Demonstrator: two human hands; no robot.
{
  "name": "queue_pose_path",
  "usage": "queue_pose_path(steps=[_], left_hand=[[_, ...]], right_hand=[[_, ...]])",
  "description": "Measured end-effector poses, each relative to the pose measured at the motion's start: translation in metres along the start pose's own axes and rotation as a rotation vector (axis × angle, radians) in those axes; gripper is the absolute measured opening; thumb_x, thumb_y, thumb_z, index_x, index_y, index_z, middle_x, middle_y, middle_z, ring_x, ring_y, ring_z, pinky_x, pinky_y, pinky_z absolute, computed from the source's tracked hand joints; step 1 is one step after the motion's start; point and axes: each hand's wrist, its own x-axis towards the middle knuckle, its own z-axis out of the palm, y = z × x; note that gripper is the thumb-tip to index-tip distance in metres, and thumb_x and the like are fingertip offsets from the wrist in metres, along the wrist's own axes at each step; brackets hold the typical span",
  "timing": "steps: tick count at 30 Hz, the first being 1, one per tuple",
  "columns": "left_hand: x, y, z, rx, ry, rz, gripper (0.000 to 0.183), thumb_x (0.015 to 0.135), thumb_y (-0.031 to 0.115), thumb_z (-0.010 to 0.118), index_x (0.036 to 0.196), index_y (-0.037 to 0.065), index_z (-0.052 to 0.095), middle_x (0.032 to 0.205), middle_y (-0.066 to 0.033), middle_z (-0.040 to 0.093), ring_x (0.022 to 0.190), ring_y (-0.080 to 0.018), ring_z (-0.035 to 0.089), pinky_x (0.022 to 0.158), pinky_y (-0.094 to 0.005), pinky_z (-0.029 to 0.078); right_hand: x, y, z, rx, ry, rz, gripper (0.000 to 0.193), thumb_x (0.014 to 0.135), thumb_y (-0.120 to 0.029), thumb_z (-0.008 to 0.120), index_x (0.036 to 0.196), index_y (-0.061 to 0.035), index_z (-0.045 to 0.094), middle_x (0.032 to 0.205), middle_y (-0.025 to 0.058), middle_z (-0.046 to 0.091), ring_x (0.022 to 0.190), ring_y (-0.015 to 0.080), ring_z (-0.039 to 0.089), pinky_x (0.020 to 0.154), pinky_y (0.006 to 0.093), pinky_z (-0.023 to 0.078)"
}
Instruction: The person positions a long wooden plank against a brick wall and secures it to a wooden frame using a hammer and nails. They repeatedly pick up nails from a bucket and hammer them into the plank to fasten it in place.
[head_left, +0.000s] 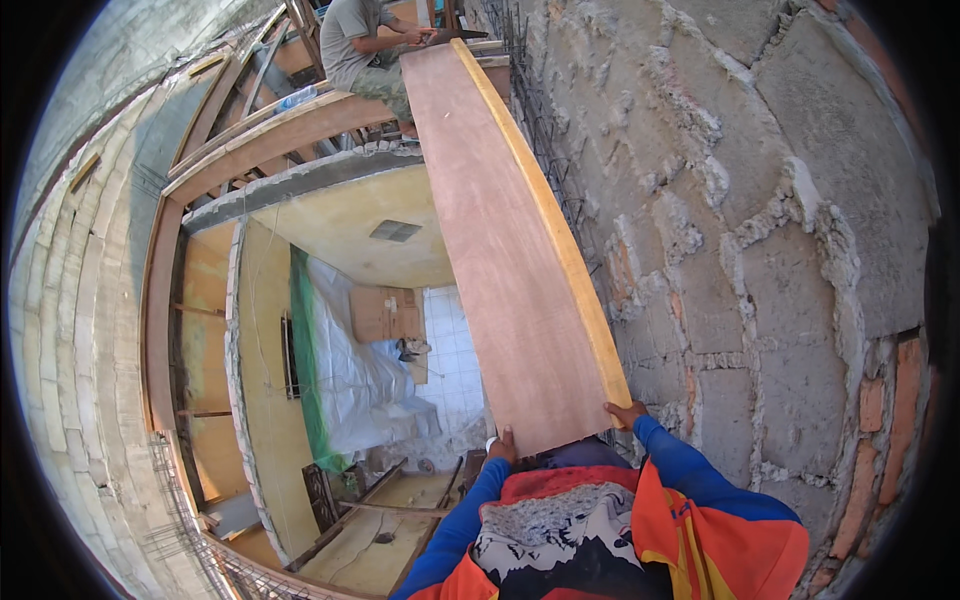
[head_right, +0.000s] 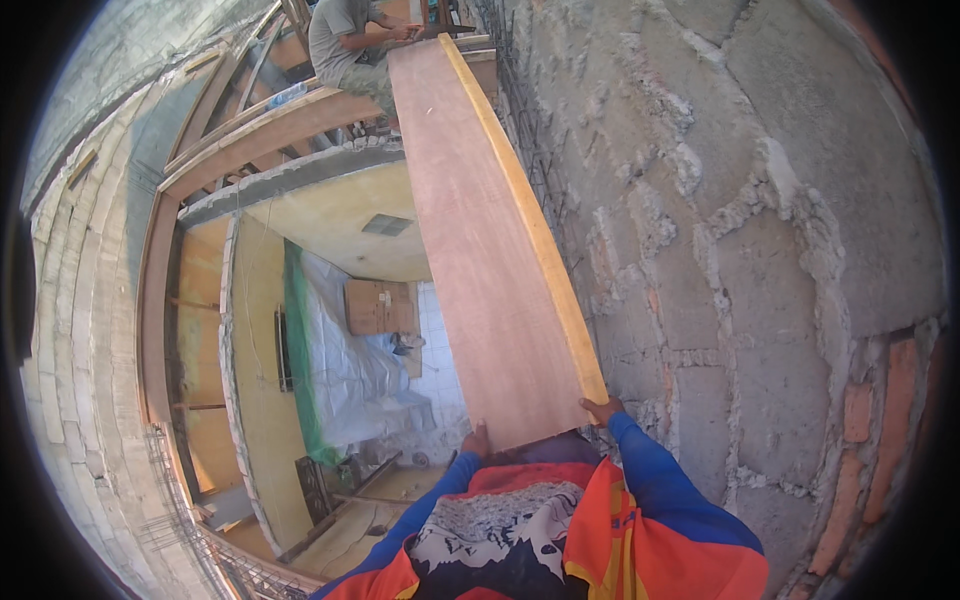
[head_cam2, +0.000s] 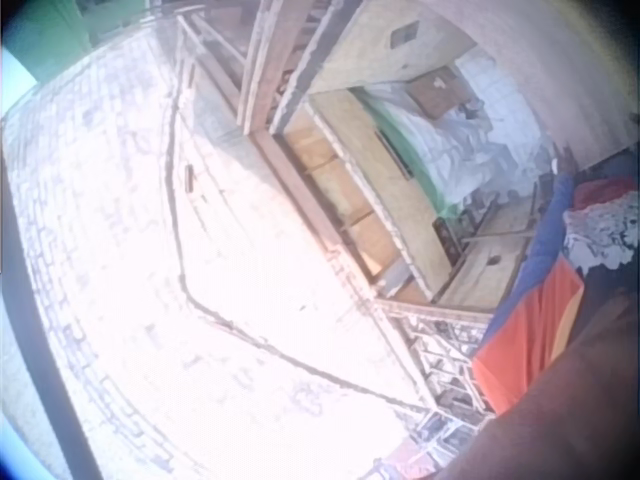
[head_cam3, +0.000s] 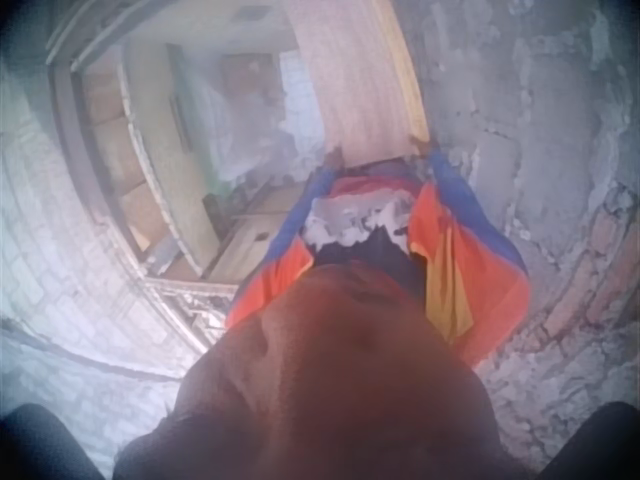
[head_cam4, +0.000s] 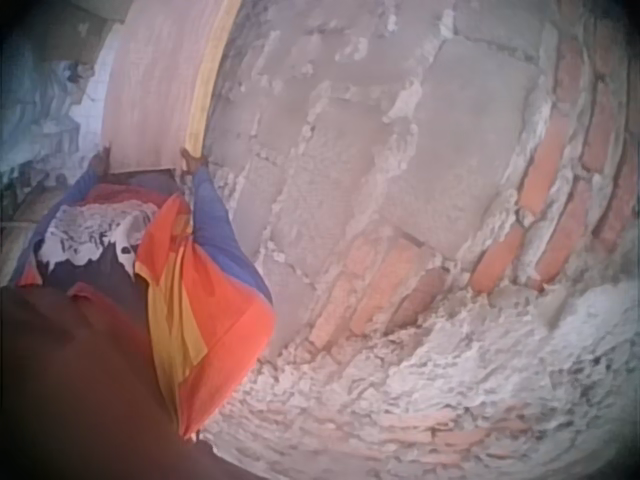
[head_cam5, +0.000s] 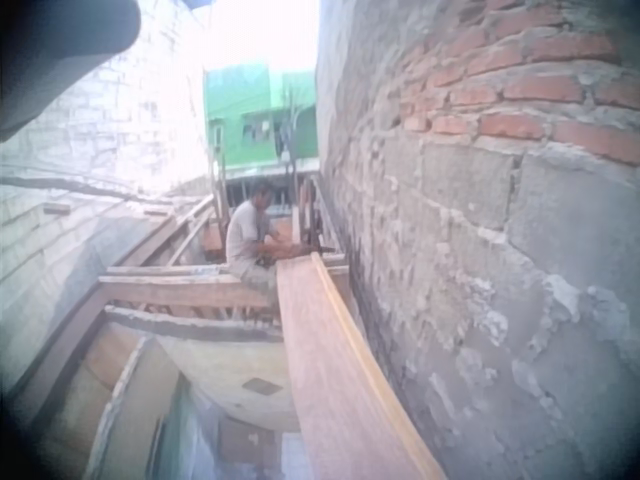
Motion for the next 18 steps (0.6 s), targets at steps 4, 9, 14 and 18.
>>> queue_pose_path(steps=[4, 9, 14, 18], left_hand=[[0.003, 0.001, -0.002, 0.036, 0.011, 0.013, 0.099, 0.092, 0.076, 0.031, 0.111, -0.016, 0.063, 0.110, -0.0399, 0.061, 0.113, -0.0487, 0.059, 0.099, -0.0482, 0.045], [0.003, -0.001, 0.000, 0.060, -0.013, 0.021, 0.100, 0.092, 0.076, 0.027, 0.115, -0.015, 0.062, 0.114, -0.0388, 0.060, 0.117, -0.0483, 0.057, 0.102, -0.0475, 0.043], [0.007, 0.000, -0.005, 0.072, -0.081, -0.010, 0.099, 0.093, 0.074, 0.019, 0.124, -0.011, 0.060, 0.125, -0.0346, 0.059, 0.125, -0.0453, 0.052, 0.107, -0.0468, 0.038], [0.007, -0.001, -0.001, 0.042, 0.001, 0.027, 0.100, 0.091, 0.077, 0.030, 0.115, -0.016, 0.062, 0.112, -0.0387, 0.062, 0.116, -0.0477, 0.059, 0.100, -0.0471, 0.044]], right_hand=[[0.005, -0.001, -0.002, -0.017, -0.024, 0.021, 0.070, 0.069, -0.056, 0.084, 0.106, 0.0014, 0.070, 0.095, 0.0149, 0.072, 0.075, 0.0233, 0.072, 0.061, 0.0351, 0.061], [-0.006, -0.007, -0.001, -0.027, -0.004, -0.003, 0.066, 0.072, -0.056, 0.080, 0.106, -0.0009, 0.072, 0.092, 0.0136, 0.073, 0.074, 0.0223, 0.072, 0.062, 0.0345, 0.059], [-0.009, -0.016, -0.002, -0.074, -0.005, 0.046, 0.065, 0.072, -0.055, 0.081, 0.108, -0.0023, 0.072, 0.093, 0.0124, 0.073, 0.074, 0.0217, 0.072, 0.062, 0.0343, 0.059], [-0.002, -0.008, -0.003, 0.009, -0.027, 0.002, 0.072, 0.068, -0.057, 0.084, 0.106, 0.0025, 0.070, 0.093, 0.0149, 0.072, 0.075, 0.0235, 0.072, 0.061, 0.0342, 0.061]])
